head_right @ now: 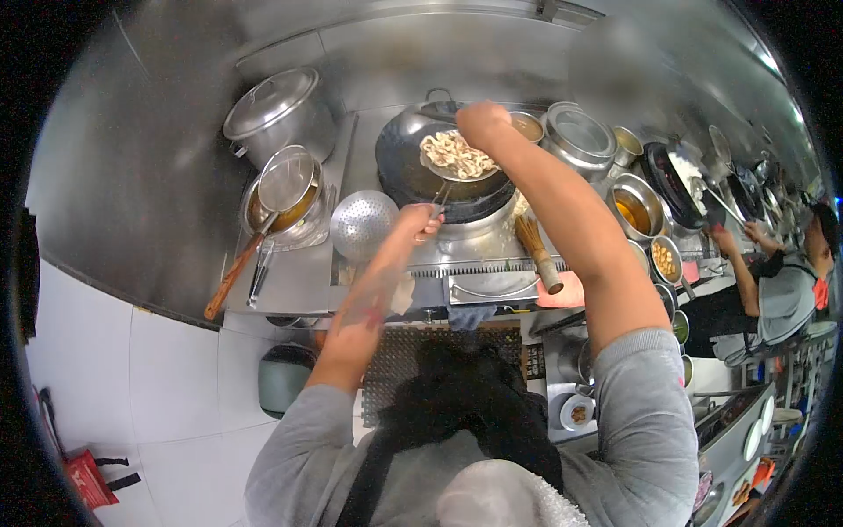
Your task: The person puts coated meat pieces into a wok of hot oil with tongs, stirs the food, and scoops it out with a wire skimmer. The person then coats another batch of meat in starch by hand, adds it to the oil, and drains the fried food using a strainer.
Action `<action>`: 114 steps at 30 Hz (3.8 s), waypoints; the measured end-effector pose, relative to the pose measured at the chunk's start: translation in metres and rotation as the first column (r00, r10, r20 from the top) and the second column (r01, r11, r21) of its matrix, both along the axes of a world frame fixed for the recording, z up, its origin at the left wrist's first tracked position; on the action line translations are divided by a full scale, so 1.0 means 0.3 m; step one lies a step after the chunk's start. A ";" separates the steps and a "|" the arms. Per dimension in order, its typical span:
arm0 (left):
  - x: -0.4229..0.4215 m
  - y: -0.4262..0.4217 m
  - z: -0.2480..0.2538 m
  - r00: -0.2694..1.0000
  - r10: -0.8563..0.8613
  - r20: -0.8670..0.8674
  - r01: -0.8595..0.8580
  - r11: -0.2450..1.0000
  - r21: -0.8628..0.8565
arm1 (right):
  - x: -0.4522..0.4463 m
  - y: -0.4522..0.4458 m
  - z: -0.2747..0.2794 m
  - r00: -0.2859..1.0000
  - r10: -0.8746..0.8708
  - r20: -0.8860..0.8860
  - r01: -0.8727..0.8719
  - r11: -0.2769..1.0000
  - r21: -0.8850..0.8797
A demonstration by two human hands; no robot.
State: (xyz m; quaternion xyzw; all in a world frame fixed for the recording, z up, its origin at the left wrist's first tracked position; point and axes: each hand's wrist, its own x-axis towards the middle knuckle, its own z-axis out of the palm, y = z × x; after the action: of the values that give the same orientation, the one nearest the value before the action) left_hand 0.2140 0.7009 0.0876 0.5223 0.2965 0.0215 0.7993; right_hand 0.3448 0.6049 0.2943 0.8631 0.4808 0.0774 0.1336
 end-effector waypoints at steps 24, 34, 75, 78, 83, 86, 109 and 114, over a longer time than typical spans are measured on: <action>0.014 0.078 -0.140 1.000 0.000 -0.026 -0.006 0.975 -0.224 | 0.036 -0.389 -0.059 0.999 -0.002 0.048 -0.001 0.998 0.055; 0.213 0.117 -0.023 0.995 0.029 -0.095 -0.055 0.956 -0.287 | -0.023 -0.475 -0.247 0.939 -0.173 -0.298 0.306 0.816 0.490; -0.333 -0.002 0.037 0.901 0.345 0.263 -0.240 0.902 -0.360 | -0.311 -1.028 -0.868 0.755 -0.193 -0.627 0.595 0.603 0.531; -0.572 0.168 0.083 0.862 0.445 0.243 -0.399 0.891 -0.217 | -0.403 -0.984 -0.909 0.766 -0.165 -0.622 0.570 0.621 0.538; -0.922 0.468 0.088 0.843 0.535 0.047 -0.536 0.844 0.019 | -0.624 -0.860 -1.024 0.813 -0.137 -0.565 0.474 0.719 0.508; -1.019 0.605 0.014 0.841 0.541 0.012 -0.541 0.840 0.038 | -0.790 -0.713 -1.030 0.725 -0.082 -0.683 0.505 0.739 0.447; -1.114 0.758 0.002 0.859 0.495 0.126 -0.463 0.859 -0.218 | -1.371 -0.592 -1.087 0.526 -0.353 -0.774 0.622 0.780 0.068; -1.120 0.828 -0.035 0.891 0.433 0.136 -0.421 0.900 -0.110 | -1.471 -0.682 -1.110 0.513 -0.393 -0.763 0.659 0.750 0.056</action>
State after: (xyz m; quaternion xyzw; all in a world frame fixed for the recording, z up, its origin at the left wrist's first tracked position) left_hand -0.1219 0.9493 0.0770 0.4096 0.3407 0.2262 0.8155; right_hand -0.0965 0.4002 -0.0387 0.9370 0.1819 -0.2247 -0.1961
